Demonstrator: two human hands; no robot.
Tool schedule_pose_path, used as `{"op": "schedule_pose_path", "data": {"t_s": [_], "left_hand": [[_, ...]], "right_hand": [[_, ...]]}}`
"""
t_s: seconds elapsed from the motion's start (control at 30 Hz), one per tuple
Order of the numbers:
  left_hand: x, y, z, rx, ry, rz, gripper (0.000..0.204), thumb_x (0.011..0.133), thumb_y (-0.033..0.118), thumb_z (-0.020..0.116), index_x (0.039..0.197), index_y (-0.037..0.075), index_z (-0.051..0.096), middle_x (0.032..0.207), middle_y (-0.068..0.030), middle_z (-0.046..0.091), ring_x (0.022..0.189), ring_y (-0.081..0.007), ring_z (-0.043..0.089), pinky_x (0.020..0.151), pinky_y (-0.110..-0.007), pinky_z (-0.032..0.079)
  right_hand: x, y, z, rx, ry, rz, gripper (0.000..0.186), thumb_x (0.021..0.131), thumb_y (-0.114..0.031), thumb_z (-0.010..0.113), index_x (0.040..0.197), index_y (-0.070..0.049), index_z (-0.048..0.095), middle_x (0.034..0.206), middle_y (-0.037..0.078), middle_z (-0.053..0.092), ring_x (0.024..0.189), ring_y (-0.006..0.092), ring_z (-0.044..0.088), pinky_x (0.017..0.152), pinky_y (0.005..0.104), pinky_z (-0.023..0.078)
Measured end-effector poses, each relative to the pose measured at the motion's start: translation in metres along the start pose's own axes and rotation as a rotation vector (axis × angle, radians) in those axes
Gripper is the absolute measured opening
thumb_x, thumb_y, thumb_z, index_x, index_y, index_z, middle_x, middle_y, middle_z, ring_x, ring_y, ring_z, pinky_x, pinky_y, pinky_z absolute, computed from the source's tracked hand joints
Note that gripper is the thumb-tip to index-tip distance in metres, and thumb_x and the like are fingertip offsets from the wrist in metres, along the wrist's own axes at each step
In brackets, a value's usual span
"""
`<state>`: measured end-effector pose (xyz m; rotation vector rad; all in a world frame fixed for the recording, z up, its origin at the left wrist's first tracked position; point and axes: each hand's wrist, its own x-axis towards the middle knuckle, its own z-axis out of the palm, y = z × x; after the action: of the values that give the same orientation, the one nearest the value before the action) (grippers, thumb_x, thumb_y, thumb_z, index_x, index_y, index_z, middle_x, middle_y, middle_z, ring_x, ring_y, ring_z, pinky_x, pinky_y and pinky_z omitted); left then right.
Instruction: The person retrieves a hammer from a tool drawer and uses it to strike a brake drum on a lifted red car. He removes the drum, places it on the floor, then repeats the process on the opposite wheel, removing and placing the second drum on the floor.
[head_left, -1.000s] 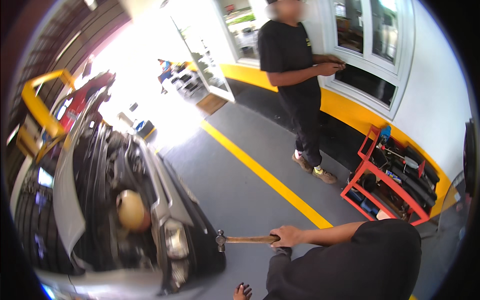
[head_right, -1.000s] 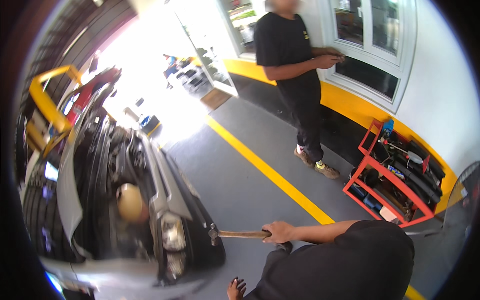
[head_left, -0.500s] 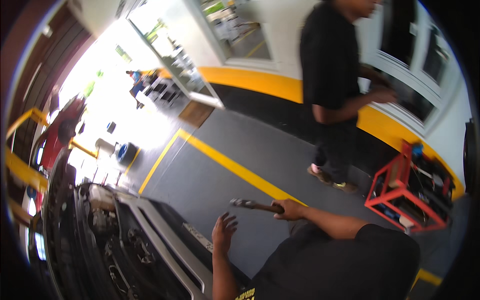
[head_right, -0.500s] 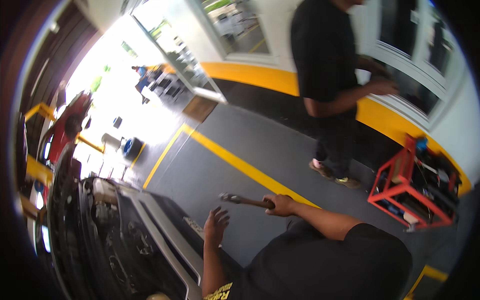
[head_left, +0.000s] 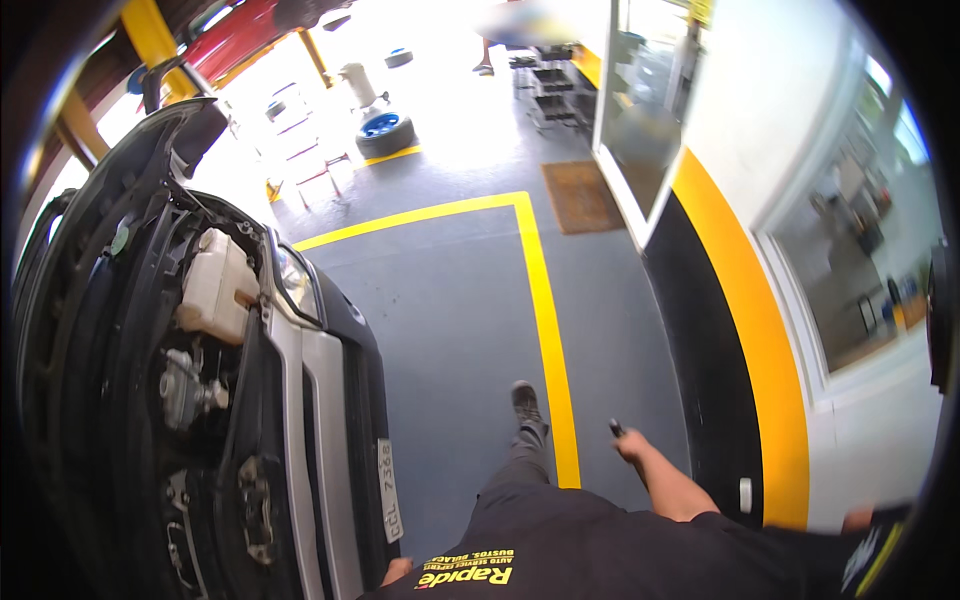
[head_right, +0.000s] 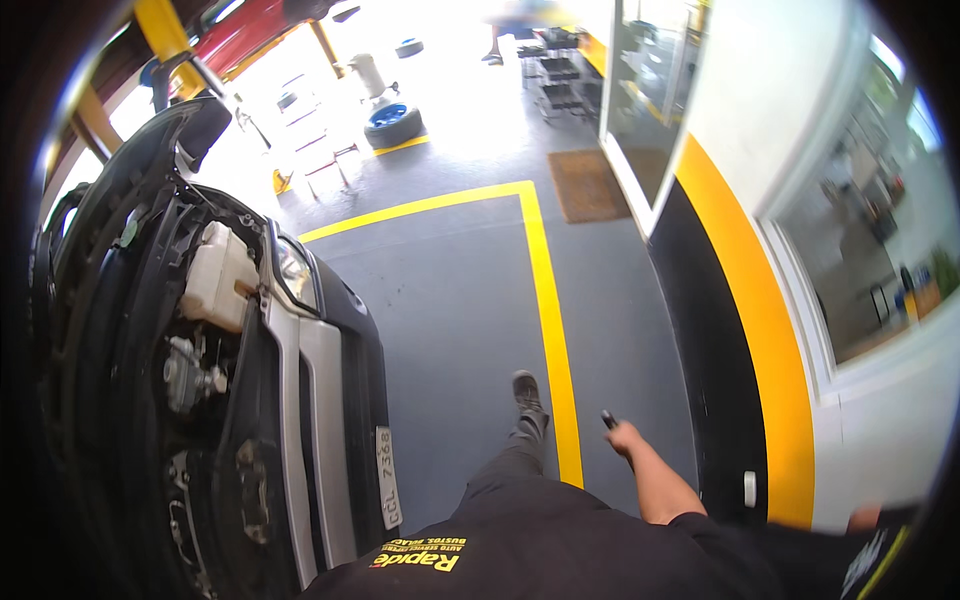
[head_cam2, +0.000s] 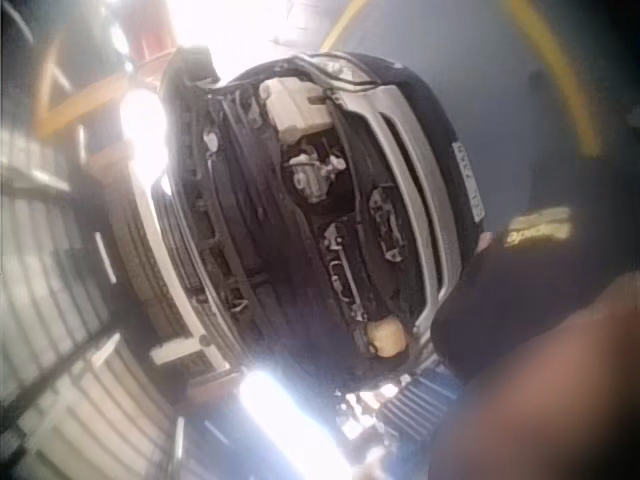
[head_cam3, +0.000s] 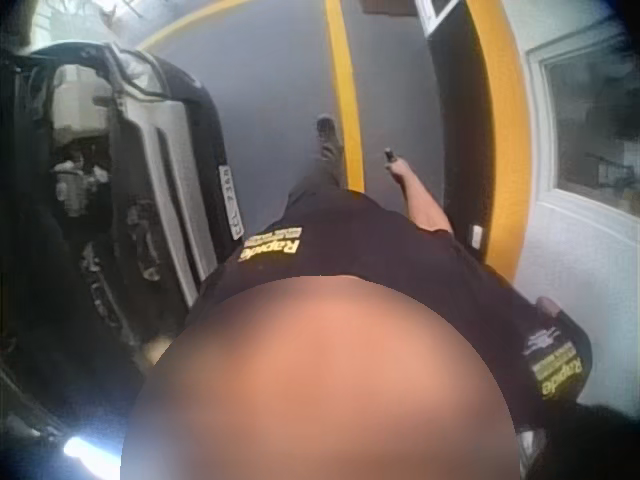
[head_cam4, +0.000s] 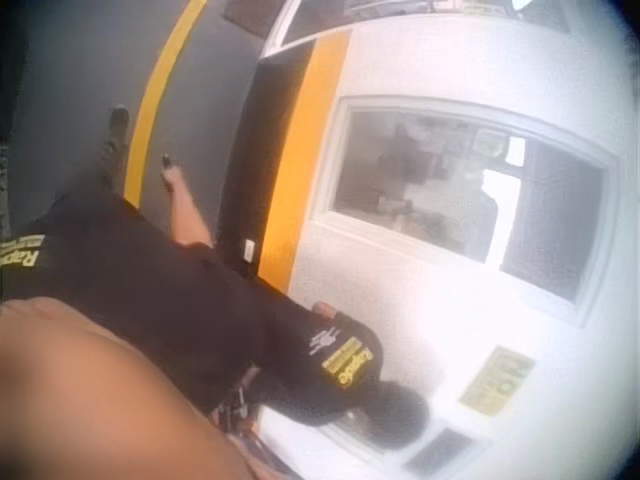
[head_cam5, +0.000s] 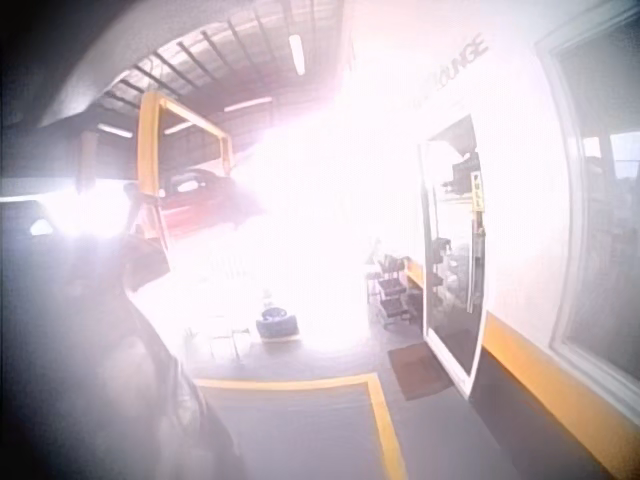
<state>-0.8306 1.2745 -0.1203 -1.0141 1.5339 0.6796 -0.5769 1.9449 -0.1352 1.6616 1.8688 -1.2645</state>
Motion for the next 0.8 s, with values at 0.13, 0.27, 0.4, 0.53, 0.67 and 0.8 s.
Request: {"op": "schedule_pose_path", "data": {"t_s": [0.13, 0.27, 0.4, 0.53, 0.67, 0.8], "left_hand": [[-0.024, 0.122, 0.069, -0.063, 0.087, 0.062, 0.036, 0.098, 0.034, 0.068, 0.118, 0.004, 0.069, 0.104, -0.017, 0.069, 0.094, -0.0311, 0.07, 0.079, -0.048, 0.056], [-0.09, 0.378, 0.172, 0.055, -0.027, 0.278, 0.044, 0.098, 0.036, 0.07, 0.127, 0.003, 0.065, 0.112, -0.0123, 0.069, 0.09, -0.0251, 0.069, 0.07, -0.042, 0.055], [-0.186, 0.654, 0.251, 0.199, -0.14, 0.841, 0.04, 0.102, 0.033, 0.064, 0.131, 0.005, 0.062, 0.106, -0.0076, 0.073, 0.087, -0.0158, 0.068, 0.067, -0.032, 0.051], [-0.246, 0.865, 0.284, 0.076, -0.153, 1.08, 0.038, 0.104, 0.032, 0.059, 0.133, 0.008, 0.061, 0.115, -0.0054, 0.073, 0.096, -0.0173, 0.067, 0.079, -0.034, 0.051], [-0.242, 0.969, 0.288, -0.027, 0.031, 0.843, 0.039, 0.102, 0.033, 0.06, 0.134, 0.009, 0.061, 0.114, -0.0061, 0.073, 0.093, -0.0186, 0.068, 0.078, -0.035, 0.051], [-0.211, 0.979, 0.275, 0.012, -0.008, 0.481, 0.038, 0.1, 0.036, 0.066, 0.125, 0.007, 0.064, 0.107, -0.0072, 0.075, 0.085, -0.0204, 0.069, 0.07, -0.04, 0.053]], "right_hand": [[0.083, -0.018, -0.037, -0.265, -0.168, 0.257, 0.023, 0.09, -0.014, 0.069, 0.105, 0.001, 0.075, 0.093, 0.024, 0.073, 0.081, 0.0355, 0.072, 0.069, 0.052, 0.055], [0.133, -0.123, -0.104, -0.17, -0.128, 0.327, 0.024, 0.091, -0.015, 0.069, 0.107, 0.002, 0.075, 0.095, 0.023, 0.073, 0.082, 0.0343, 0.071, 0.071, 0.0512, 0.055], [0.215, -0.277, -0.162, -0.183, -0.104, 0.22, 0.026, 0.091, -0.016, 0.07, 0.109, 0.002, 0.075, 0.096, 0.022, 0.073, 0.083, 0.033, 0.071, 0.074, 0.0503, 0.055], [0.318, -0.434, -0.21, -0.323, -0.125, 0.096, 0.028, 0.091, -0.017, 0.07, 0.111, 0.002, 0.075, 0.097, 0.02, 0.073, 0.084, 0.0317, 0.071, 0.076, 0.0494, 0.055], [0.427, -0.596, -0.276, -0.617, -0.163, -0.147, 0.029, 0.092, -0.018, 0.071, 0.113, 0.002, 0.075, 0.099, 0.019, 0.073, 0.085, 0.0305, 0.07, 0.078, 0.0486, 0.055], [0.571, -0.786, -0.328, -0.115, -0.28, 0.21, 0.018, 0.098, -0.015, 0.065, 0.094, 0.001, 0.07, 0.077, 0.017, 0.064, 0.062, 0.0306, 0.062, 0.055, 0.0484, 0.05]]}}
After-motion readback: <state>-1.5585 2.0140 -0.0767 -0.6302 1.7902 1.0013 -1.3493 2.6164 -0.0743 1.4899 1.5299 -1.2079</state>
